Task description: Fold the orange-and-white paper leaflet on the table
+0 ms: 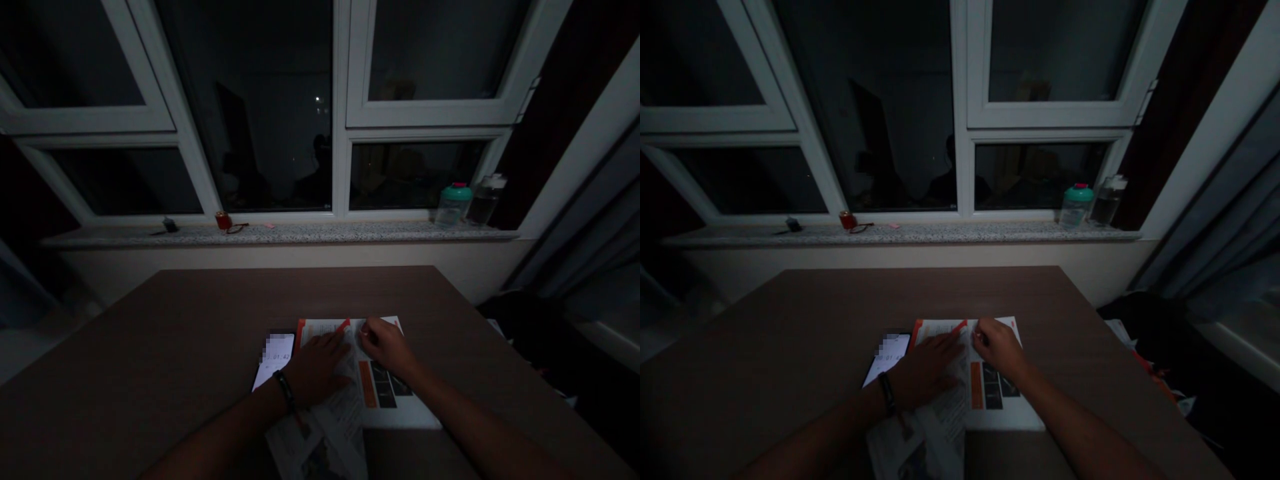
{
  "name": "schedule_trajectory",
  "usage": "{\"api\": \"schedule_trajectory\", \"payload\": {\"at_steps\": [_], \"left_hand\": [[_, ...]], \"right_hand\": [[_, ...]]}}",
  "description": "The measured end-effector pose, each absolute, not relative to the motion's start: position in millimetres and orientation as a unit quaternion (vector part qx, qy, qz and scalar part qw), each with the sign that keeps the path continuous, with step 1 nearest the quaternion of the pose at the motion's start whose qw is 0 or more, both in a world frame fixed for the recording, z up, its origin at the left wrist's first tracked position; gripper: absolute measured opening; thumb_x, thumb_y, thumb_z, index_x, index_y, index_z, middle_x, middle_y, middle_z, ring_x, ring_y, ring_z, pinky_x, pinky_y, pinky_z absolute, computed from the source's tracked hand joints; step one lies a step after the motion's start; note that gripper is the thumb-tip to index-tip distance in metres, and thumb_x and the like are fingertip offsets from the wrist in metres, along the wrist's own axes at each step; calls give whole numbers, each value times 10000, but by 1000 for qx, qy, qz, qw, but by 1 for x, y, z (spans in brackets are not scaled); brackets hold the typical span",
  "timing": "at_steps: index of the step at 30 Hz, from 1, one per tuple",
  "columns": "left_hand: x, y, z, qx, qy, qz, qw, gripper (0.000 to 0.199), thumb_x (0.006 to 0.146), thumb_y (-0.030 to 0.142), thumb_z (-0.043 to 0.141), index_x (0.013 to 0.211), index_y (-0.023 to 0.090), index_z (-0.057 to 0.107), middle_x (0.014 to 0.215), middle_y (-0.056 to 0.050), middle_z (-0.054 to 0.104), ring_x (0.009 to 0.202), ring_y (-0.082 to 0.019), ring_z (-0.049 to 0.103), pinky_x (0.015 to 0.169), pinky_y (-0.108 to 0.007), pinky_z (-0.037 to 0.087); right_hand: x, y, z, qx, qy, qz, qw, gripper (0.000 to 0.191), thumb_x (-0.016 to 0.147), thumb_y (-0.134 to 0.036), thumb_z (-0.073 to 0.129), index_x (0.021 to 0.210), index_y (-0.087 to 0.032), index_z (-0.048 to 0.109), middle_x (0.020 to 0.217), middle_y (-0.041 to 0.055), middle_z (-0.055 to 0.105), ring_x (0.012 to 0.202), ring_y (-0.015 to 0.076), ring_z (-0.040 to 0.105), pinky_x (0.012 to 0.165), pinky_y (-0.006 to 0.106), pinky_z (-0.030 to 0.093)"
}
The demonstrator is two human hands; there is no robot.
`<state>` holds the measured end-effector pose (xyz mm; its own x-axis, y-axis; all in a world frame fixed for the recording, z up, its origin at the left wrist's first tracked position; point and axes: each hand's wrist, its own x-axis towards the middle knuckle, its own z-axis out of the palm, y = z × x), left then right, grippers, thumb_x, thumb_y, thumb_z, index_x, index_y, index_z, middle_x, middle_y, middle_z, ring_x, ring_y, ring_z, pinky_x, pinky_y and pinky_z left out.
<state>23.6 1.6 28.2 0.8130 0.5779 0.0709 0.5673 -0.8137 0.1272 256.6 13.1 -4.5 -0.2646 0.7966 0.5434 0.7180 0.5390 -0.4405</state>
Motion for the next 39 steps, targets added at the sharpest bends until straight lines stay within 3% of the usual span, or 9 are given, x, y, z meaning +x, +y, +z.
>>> {"api": "schedule_trajectory", "payload": {"at_steps": [8, 11, 16, 26, 30, 34, 39], "left_hand": [[22, 6, 33, 904, 424, 58, -8, 521, 892, 417, 612, 1322, 158, 471, 1334, -179, 507, 1236, -363, 446, 1028, -529, 332], [24, 3, 34, 909, 410, 77, 0, 490, 884, 352, 636, 1298, 143, 477, 1339, -167, 498, 1266, -343, 419, 1049, -494, 327], [30, -6, 40, 963, 246, 69, 83, 489, 880, 355, 661, 1311, 240, 461, 1318, -80, 516, 1215, -272, 473, 1028, -416, 374], [25, -4, 31, 925, 373, 49, 50, 561, 855, 375, 680, 1349, 225, 462, 1457, -135, 412, 1286, -358, 403, 1006, -509, 383], [26, -8, 34, 911, 409, 43, 30, 512, 843, 389, 696, 1275, 176, 524, 1351, -176, 489, 1210, -377, 453, 966, -510, 409], [27, -12, 42, 911, 410, 45, 14, 337, 863, 365, 666, 1134, 186, 578, 1199, -141, 556, 1110, -350, 506, 926, -499, 427], [30, -13, 45, 936, 346, 60, 39, 359, 850, 326, 684, 1153, 190, 546, 1224, -108, 551, 1129, -303, 502, 960, -446, 424]], "right_hand": [[260, -1, 8, -475, -796, 141, 347, 62, 824, -182, 568, 791, -214, 526, 685, -24, 581, 618, 134, 530, 576, 221, 368], [261, -5, 13, -465, -808, 159, 325, 69, 806, -163, 575, 803, -215, 530, 723, -26, 597, 650, 132, 554, 597, 217, 377], [260, -4, 13, -457, -825, 136, 304, 80, 792, -153, 580, 824, -219, 548, 722, -27, 602, 662, 137, 564, 604, 219, 362], [264, -3, 11, -471, -818, 98, 316, 43, 839, -178, 545, 837, -219, 532, 751, -10, 608, 678, 145, 560, 629, 233, 369], [260, -5, 11, -485, -821, 88, 289, 49, 830, -175, 552, 835, -219, 531, 741, -16, 597, 674, 146, 557, 623, 237, 352], [255, -7, 12, -497, -811, 101, 291, 56, 828, -170, 557, 842, -219, 533, 795, -6, 610, 721, 155, 571, 652, 247, 365], [251, -7, 10, -467, -818, 144, 305, 105, 812, -131, 555, 851, -224, 524, 816, -7, 609, 761, 159, 576, 684, 249, 391]]}}
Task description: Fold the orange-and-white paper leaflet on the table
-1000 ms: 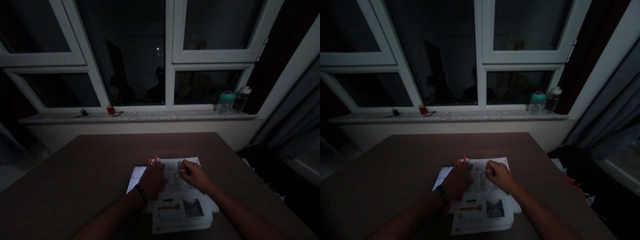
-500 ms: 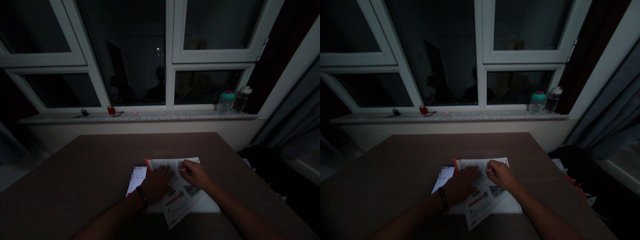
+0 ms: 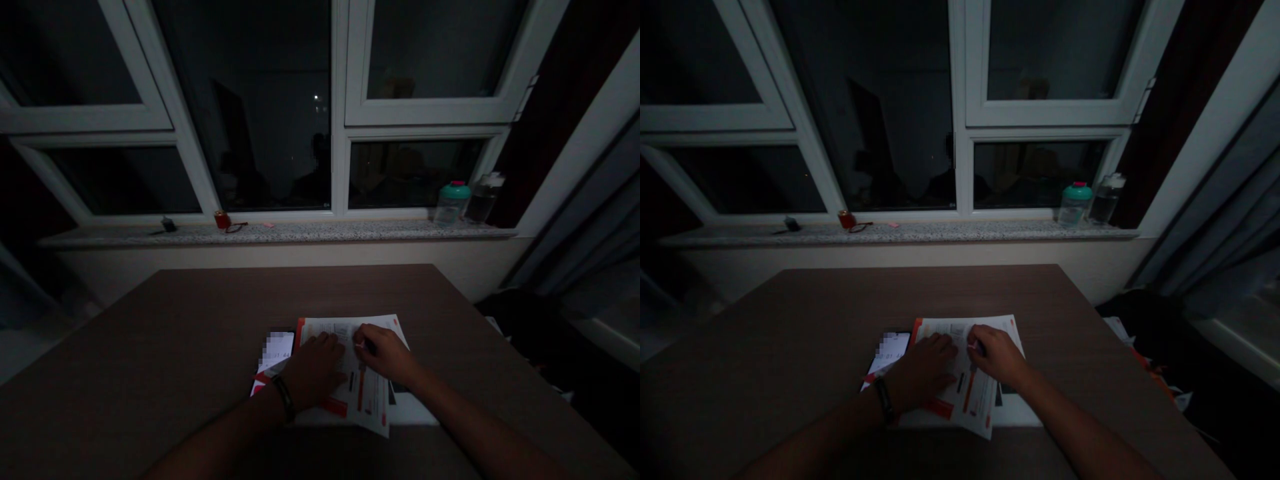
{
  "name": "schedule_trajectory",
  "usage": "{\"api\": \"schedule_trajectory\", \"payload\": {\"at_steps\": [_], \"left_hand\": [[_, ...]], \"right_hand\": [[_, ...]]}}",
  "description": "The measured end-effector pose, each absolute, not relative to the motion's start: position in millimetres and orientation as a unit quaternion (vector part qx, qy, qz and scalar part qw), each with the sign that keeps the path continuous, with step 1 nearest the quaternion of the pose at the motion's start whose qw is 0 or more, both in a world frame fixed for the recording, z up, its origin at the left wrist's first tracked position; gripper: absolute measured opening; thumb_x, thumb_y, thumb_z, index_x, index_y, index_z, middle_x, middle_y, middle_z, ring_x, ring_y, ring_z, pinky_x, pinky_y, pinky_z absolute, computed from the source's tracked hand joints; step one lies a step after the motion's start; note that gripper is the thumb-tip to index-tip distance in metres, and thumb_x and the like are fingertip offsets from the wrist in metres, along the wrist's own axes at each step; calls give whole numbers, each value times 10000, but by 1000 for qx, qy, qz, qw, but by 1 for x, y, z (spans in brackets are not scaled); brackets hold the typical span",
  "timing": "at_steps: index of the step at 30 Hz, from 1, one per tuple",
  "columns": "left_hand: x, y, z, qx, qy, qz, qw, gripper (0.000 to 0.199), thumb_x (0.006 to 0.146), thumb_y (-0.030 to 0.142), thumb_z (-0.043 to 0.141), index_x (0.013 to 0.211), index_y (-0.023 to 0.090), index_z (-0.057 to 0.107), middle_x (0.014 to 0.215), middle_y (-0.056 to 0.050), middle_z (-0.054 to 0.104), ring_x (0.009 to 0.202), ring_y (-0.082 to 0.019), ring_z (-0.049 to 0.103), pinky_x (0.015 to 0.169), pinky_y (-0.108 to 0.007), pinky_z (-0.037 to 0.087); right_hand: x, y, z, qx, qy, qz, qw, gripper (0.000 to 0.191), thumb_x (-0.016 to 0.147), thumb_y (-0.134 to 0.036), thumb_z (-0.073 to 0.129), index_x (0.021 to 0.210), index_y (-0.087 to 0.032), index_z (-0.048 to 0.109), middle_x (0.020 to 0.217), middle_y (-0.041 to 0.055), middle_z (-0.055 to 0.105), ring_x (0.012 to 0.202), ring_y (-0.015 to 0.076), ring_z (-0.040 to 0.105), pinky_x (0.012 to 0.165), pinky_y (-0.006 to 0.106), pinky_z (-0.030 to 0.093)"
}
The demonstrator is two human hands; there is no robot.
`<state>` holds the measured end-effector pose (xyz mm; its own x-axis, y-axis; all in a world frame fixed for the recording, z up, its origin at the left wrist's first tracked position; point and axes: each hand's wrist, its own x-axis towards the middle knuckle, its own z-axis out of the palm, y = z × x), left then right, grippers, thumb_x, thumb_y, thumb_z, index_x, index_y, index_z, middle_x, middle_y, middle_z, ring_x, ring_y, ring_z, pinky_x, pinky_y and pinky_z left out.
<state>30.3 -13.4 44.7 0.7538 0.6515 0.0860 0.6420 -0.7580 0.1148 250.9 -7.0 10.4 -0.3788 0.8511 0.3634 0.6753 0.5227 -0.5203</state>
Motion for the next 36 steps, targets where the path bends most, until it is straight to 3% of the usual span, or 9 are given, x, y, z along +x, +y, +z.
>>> {"api": "schedule_trajectory", "payload": {"at_steps": [4, 11, 23, 27, 36], "left_hand": [[30, -13, 38, 942, 320, 74, 70, 538, 833, 338, 710, 1297, 205, 473, 1363, -101, 479, 1249, -294, 429, 1045, -432, 368], [23, -10, 41, 936, 341, 44, 77, 580, 839, 346, 686, 1359, 230, 459, 1371, -101, 480, 1265, -308, 411, 1038, -448, 376], [23, -11, 50, 934, 343, 38, 90, 341, 858, 270, 617, 1177, 184, 533, 1302, -108, 522, 1201, -292, 474, 988, -434, 418], [24, -13, 48, 930, 350, 43, 103, 434, 849, 366, 658, 1214, 170, 526, 1314, -130, 525, 1217, -319, 472, 989, -453, 418], [22, -14, 49, 930, 346, 41, 113, 514, 871, 354, 660, 1327, 206, 474, 1392, -114, 475, 1272, -301, 433, 1043, -446, 380]], "right_hand": [[250, -5, 7, -448, -816, 161, 329, 104, 825, -130, 542, 856, -225, 512, 843, 1, 601, 788, 162, 573, 707, 252, 408], [253, -3, 8, -493, -784, 130, 353, 91, 820, -149, 540, 830, -228, 497, 836, 2, 597, 791, 177, 570, 702, 265, 401], [255, -2, 10, -586, -721, 107, 354, 36, 830, -251, 537, 818, -220, 548, 788, 16, 653, 768, 211, 615, 711, 301, 395], [253, -3, 12, -581, -706, 138, 380, 38, 810, -259, 567, 806, -222, 563, 739, 1, 659, 714, 196, 618, 690, 293, 404], [256, 2, 9, -544, -667, 228, 454, 77, 781, -277, 615, 748, -210, 600, 702, 2, 689, 677, 179, 641, 645, 273, 447]]}}
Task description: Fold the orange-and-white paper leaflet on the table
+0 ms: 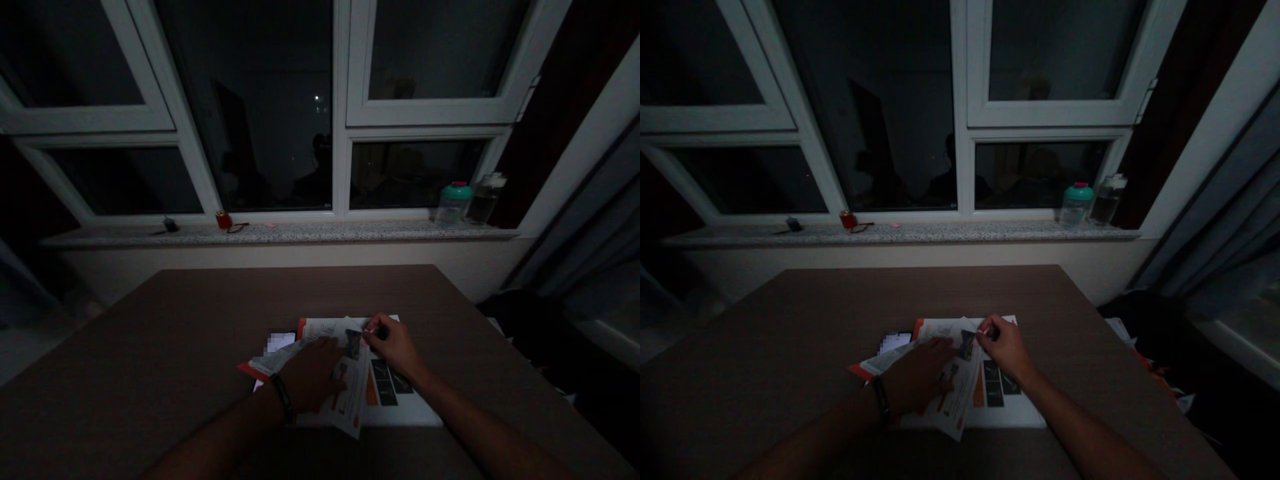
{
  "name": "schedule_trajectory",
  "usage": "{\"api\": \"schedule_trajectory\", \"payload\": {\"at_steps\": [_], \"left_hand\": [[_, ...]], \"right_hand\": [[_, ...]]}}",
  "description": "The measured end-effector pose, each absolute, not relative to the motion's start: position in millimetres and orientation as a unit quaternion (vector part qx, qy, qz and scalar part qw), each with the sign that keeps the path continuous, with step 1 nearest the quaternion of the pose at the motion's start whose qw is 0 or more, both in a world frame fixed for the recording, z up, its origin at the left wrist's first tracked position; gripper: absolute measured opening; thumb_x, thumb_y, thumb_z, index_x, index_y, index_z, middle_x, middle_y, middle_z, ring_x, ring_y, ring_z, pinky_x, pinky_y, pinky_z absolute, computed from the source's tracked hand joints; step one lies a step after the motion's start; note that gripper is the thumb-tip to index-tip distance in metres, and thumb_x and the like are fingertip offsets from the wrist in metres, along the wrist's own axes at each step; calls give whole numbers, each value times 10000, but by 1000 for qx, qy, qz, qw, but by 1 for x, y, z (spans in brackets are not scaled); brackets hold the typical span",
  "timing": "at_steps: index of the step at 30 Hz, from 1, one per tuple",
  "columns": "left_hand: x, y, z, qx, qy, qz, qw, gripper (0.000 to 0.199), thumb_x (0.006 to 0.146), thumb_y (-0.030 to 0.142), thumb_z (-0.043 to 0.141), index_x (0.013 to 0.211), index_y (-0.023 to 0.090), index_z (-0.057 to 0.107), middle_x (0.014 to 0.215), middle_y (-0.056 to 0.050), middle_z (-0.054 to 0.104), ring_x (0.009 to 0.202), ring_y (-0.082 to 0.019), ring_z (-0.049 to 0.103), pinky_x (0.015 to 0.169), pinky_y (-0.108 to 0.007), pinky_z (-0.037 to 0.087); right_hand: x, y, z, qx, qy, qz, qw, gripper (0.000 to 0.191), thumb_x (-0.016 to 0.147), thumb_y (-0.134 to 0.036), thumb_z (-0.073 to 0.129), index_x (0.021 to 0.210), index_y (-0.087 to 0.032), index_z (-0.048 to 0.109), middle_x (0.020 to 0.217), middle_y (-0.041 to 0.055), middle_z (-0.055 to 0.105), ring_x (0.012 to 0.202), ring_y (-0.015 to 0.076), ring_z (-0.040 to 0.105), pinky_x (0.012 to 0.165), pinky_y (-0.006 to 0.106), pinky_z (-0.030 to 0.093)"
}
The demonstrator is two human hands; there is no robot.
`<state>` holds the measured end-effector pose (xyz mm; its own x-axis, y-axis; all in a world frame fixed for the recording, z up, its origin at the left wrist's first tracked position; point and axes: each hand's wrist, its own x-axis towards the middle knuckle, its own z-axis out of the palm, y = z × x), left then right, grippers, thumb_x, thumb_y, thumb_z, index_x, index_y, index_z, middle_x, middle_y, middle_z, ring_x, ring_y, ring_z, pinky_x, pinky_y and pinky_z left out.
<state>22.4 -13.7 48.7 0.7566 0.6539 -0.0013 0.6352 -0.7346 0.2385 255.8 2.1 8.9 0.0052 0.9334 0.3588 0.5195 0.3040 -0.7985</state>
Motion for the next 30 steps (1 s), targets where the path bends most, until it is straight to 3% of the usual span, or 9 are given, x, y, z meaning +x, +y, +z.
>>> {"api": "schedule_trajectory", "payload": {"at_steps": [7, 13, 22, 25, 30], "left_hand": [[23, -13, 47, 925, 368, 32, 93, 502, 868, 357, 666, 1311, 192, 499, 1402, -125, 470, 1271, -311, 434, 1036, -457, 390], [22, -11, 42, 930, 359, 37, 75, 518, 900, 359, 626, 1368, 224, 447, 1422, -109, 459, 1291, -296, 426, 1055, -461, 376], [22, -10, 46, 948, 287, 52, 130, 459, 911, 265, 604, 1336, 167, 460, 1431, -132, 455, 1332, -274, 396, 1098, -419, 343], [22, -9, 43, 954, 251, 67, 146, 499, 883, 270, 636, 1336, 182, 447, 1422, -120, 455, 1335, -268, 386, 1102, -417, 337], [23, -11, 44, 952, 248, 67, 167, 644, 823, 261, 691, 1386, 186, 387, 1427, -122, 430, 1331, -277, 381, 1089, -409, 360]], "right_hand": [[253, -3, 13, -556, -654, 241, 453, 82, 797, -287, 621, 781, -209, 602, 624, -5, 677, 567, 163, 630, 563, 252, 445], [253, -4, 11, -546, -688, 199, 436, 72, 800, -271, 619, 763, -213, 596, 712, -4, 681, 668, 168, 642, 641, 262, 450], [254, 0, 9, -549, -717, 124, 412, 36, 772, -221, 632, 758, -214, 601, 829, 31, 642, 845, 214, 608, 766, 322, 442], [252, 1, 7, -507, -708, 196, 452, 39, 776, -234, 650, 772, -214, 617, 887, 46, 674, 895, 217, 633, 815, 339, 463], [248, 6, 3, -397, -632, 425, 512, 155, 773, -304, 713, 801, -213, 591, 1013, 78, 731, 1005, 226, 671, 907, 371, 484]]}}
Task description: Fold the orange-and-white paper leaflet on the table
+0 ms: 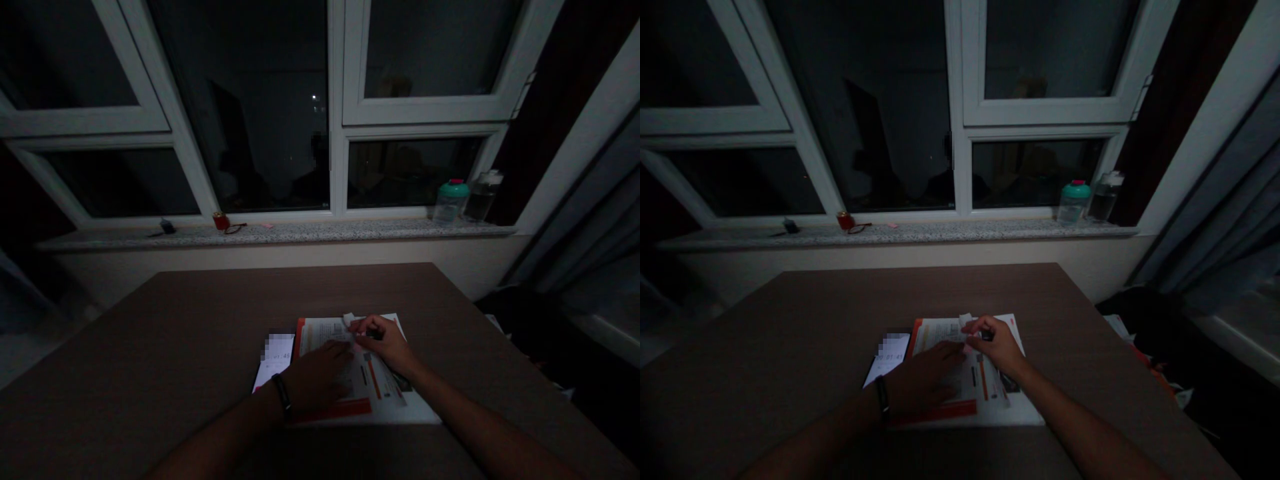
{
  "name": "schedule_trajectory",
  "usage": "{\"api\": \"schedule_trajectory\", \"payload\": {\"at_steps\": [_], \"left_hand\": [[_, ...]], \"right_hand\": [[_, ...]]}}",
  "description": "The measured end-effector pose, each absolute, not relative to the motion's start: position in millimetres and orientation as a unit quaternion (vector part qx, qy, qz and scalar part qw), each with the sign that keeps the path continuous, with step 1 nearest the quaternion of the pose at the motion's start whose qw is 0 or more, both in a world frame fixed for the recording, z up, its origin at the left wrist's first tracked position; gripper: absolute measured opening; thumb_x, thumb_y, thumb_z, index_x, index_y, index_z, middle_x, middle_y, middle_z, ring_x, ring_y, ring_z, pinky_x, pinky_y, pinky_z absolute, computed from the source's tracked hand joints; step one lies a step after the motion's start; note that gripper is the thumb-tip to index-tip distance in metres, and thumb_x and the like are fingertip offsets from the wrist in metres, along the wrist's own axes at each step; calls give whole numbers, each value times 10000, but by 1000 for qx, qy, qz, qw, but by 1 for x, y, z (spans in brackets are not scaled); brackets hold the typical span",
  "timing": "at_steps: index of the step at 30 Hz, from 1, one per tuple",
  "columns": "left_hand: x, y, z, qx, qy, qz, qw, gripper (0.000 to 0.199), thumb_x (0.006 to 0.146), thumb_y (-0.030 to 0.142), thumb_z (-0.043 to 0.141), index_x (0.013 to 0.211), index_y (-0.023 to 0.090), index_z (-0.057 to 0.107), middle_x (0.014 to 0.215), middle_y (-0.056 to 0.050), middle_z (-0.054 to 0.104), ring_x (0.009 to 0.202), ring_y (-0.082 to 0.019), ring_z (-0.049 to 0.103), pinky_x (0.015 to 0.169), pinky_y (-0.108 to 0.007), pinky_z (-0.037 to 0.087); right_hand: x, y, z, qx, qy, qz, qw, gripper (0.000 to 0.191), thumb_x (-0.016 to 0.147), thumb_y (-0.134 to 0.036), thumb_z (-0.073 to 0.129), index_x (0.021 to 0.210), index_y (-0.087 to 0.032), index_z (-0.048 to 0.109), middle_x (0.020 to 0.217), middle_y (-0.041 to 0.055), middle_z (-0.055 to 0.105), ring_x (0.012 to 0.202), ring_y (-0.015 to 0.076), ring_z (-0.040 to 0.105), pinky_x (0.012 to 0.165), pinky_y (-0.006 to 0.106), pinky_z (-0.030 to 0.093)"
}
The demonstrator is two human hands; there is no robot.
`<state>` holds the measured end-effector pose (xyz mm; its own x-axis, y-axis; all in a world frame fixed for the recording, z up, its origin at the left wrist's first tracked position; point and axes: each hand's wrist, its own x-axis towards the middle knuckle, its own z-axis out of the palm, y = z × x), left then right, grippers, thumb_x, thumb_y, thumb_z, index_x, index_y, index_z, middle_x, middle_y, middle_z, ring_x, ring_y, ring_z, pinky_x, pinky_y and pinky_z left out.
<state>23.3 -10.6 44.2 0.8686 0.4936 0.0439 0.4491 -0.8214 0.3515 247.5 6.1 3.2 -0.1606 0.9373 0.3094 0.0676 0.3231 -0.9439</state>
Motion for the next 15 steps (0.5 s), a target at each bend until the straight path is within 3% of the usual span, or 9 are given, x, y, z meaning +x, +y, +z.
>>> {"api": "schedule_trajectory", "payload": {"at_steps": [6, 11, 15], "left_hand": [[25, -14, 49, 935, 280, 72, 204, 755, 793, 257, 717, 1427, 235, 308, 1487, -120, 325, 1232, -281, 503, 1015, -397, 445], [26, -12, 47, 938, 270, 77, 203, 818, 786, 235, 710, 1460, 253, 247, 1563, -122, 197, 1345, -306, 392, 1063, -427, 398], [27, -12, 45, 944, 260, 71, 189, 812, 797, 217, 698, 1469, 211, 243, 1560, -128, 227, 1398, -288, 301, 1115, -411, 332]], "right_hand": [[247, 10, -1, -371, -574, 499, 533, 255, 744, -396, 764, 788, -212, 592, 990, 86, 749, 1073, 248, 659, 940, 399, 477], [244, 11, -1, -400, -548, 508, 531, 350, 691, -498, 776, 780, -222, 579, 957, 77, 752, 1005, 263, 685, 857, 394, 527], [243, 11, 1, -396, -534, 517, 538, 372, 682, -522, 773, 780, -230, 565, 900, 64, 754, 986, 272, 693, 847, 406, 531]]}}
